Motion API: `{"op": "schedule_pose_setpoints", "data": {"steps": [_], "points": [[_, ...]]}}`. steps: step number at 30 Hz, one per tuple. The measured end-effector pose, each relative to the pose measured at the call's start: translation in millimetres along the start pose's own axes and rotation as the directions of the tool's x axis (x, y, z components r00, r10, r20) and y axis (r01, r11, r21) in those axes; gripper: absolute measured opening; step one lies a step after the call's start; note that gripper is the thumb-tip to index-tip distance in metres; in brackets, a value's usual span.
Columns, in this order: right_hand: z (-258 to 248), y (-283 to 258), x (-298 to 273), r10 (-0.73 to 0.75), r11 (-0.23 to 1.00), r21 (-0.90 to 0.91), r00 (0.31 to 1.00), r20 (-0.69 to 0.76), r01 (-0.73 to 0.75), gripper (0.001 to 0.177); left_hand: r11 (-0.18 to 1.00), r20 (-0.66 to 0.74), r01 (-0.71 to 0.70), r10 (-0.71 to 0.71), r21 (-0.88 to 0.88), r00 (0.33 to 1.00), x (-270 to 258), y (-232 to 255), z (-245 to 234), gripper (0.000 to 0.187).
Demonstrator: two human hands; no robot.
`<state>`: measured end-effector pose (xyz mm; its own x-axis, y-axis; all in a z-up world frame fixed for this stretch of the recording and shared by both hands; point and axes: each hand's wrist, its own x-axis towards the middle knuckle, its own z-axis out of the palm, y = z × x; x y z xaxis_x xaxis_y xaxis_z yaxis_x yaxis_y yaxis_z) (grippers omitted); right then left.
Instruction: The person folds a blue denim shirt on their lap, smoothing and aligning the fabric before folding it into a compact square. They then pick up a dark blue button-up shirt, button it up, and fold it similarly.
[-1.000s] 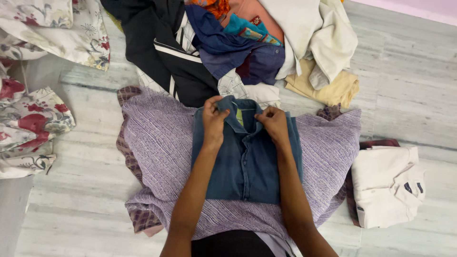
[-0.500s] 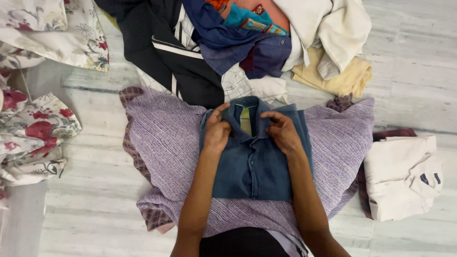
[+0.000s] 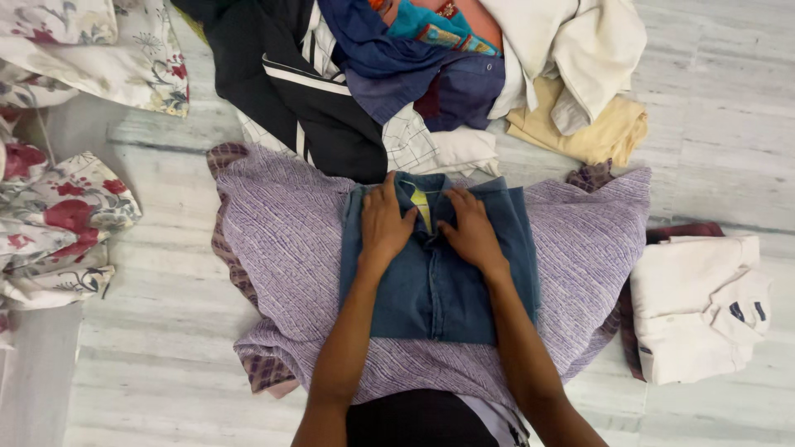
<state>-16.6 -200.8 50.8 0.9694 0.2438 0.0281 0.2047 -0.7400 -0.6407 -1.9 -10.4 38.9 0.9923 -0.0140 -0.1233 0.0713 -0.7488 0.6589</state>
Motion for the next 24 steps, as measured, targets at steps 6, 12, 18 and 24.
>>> {"op": "schedule_pose_setpoints", "data": {"steps": [6, 12, 18, 24], "points": [[-4.1, 39.7, 44.6, 0.139, 0.990, 0.036, 0.990, -0.005, -0.139, 0.038, 0.998, -0.136, -0.027, 0.018, -0.062, 0.990, 3.9, -23.2, 24.3, 0.055], [14.0, 48.1, 63.6, 0.341, 0.939, -0.124, 0.912, 0.227, -0.320, 0.035, 0.987, -0.203, -0.132, 0.110, -0.096, 0.973, 11.7, -32.8, 10.7, 0.041], [21.0, 46.9, 52.5, 0.086, 0.992, -0.090, 0.996, 0.019, -0.084, 0.028, 0.935, -0.079, -0.356, 0.354, -0.001, 0.932, 56.2, -26.8, -26.3, 0.029], [33.3, 65.0, 48.2, 0.059, 0.940, -0.338, 0.998, 0.038, -0.042, 0.018, 0.816, 0.290, -0.577, 0.557, -0.019, 0.778, 100.0, -17.8, -37.3, 0.013]]}}
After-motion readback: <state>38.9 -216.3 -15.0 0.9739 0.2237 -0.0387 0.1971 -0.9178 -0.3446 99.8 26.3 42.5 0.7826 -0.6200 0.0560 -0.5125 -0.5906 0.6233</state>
